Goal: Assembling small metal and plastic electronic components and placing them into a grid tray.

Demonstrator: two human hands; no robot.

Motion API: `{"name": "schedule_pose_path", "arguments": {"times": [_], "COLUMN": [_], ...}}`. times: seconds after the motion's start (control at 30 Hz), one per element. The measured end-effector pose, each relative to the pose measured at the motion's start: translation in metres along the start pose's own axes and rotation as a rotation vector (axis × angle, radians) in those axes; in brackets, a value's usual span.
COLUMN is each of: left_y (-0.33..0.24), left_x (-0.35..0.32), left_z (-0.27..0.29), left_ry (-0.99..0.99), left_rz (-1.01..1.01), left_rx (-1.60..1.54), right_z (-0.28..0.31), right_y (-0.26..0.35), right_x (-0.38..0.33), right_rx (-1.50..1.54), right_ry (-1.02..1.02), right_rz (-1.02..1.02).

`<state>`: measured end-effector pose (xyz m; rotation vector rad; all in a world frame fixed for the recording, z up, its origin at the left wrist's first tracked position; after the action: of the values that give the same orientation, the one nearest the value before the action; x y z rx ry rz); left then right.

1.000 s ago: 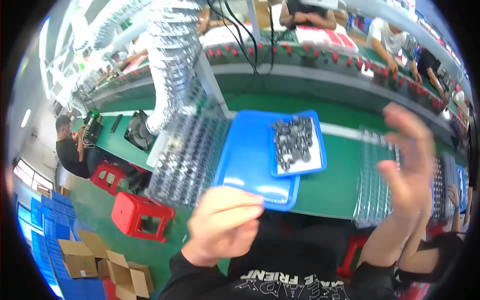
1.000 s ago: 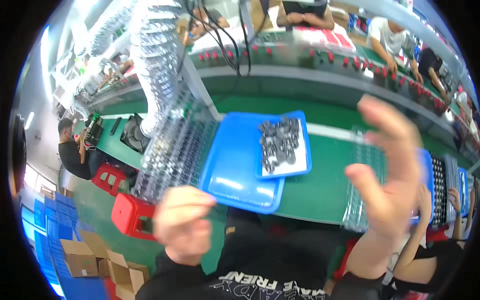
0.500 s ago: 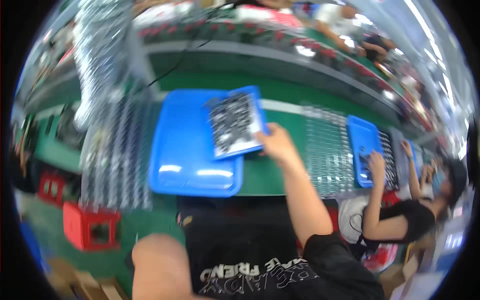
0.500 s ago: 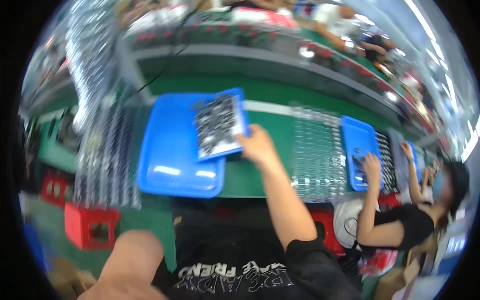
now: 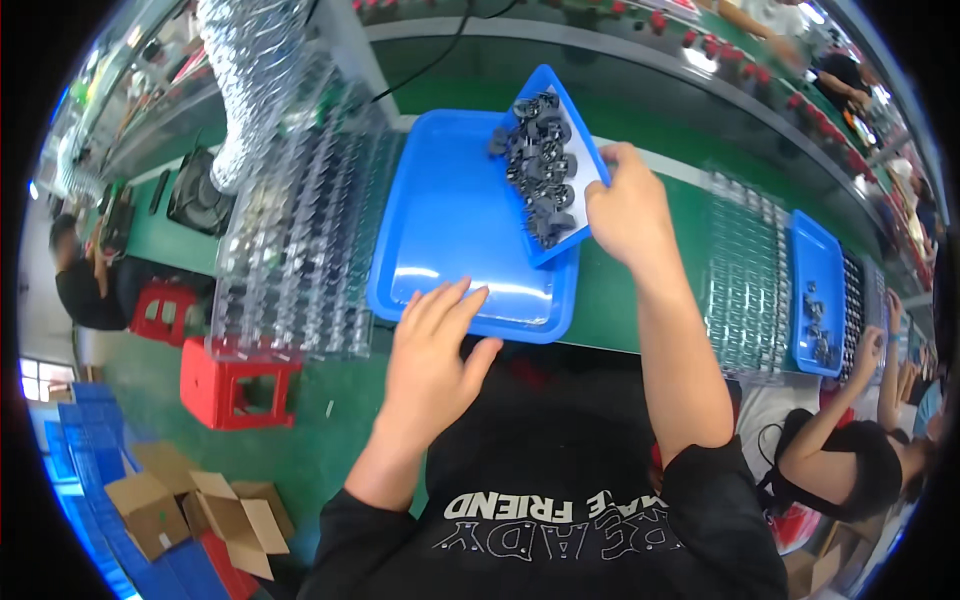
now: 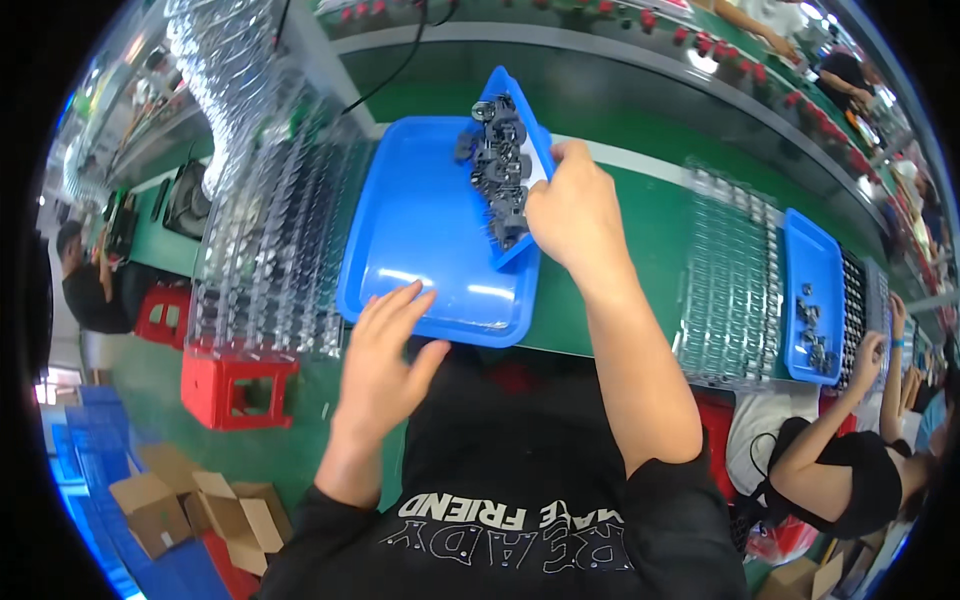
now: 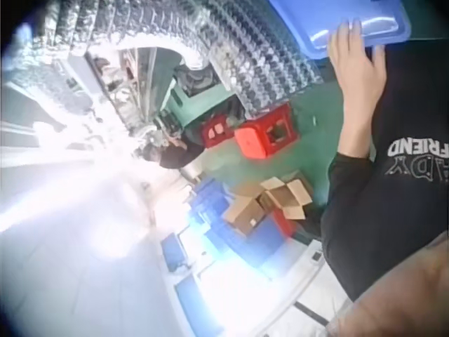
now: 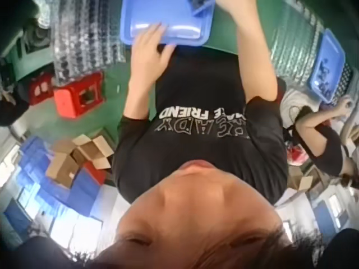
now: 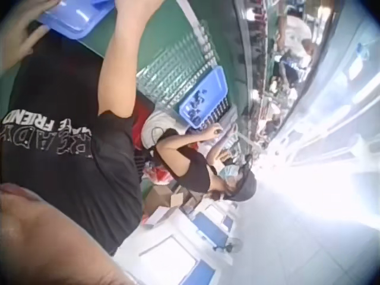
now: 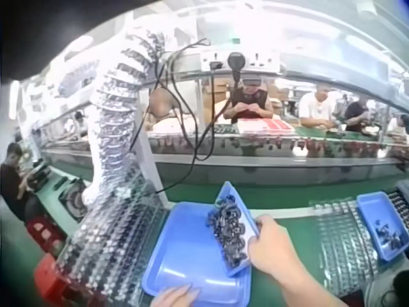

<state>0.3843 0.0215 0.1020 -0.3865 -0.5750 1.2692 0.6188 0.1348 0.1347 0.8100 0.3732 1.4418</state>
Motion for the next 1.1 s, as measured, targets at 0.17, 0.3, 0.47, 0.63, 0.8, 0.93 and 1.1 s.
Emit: {"name": "schedule_pose_path", "arguments": {"times": [0.17, 0.3, 0.47, 0.63, 0.8, 0.93, 1.1], "left_y": [0.026, 0.028, 0.024, 0.021, 0.015, -0.003, 0.008], "left_x": [-0.009, -0.004, 0.0, 0.001, 0.0, -0.025, -0.052], "left_z": [-0.048, -0.049, -0.043, -0.039, -0.033, -0.032, -0.082], "left_ry": [-0.065, -0.1, -0.03, -0.059, -0.058, -0.246, 0.215], "left_rz": [0.14, 0.138, 0.128, 0.093, -0.033, -0.376, -0.414], "left_rx": [0.074, -0.008, 0.115, 0.091, 0.035, -0.206, -0.296], "right_z": [-0.015, -0.033, -0.022, 0.04, 0.077, 0.101, 0.11], "right_y": [0.063, 0.082, 0.08, 0.006, -0.056, -0.099, -0.147], "right_x": [-0.001, -0.011, -0.02, -0.022, -0.05, -0.033, 0.066], "right_rx": [-0.205, -0.455, -0.478, 0.048, 0.608, 0.522, 0.697], "right_ry": [0.077, 0.028, -0.089, -0.261, -0.354, -0.295, -0.405], "right_rz": [0.143, 0.271, 0.325, 0.167, -0.346, -0.465, -0.52]}}
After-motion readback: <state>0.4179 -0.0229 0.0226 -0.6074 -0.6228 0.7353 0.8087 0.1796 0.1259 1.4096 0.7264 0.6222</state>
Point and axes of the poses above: each hand's wrist, its own x-axis towards the middle knuckle, its own z-axis out of the back of the hand, y = z × x, the point moved 4 cm from there along x, towards the middle knuckle, and after that the axes turned 10 degrees about z, right-handed, at the moved point
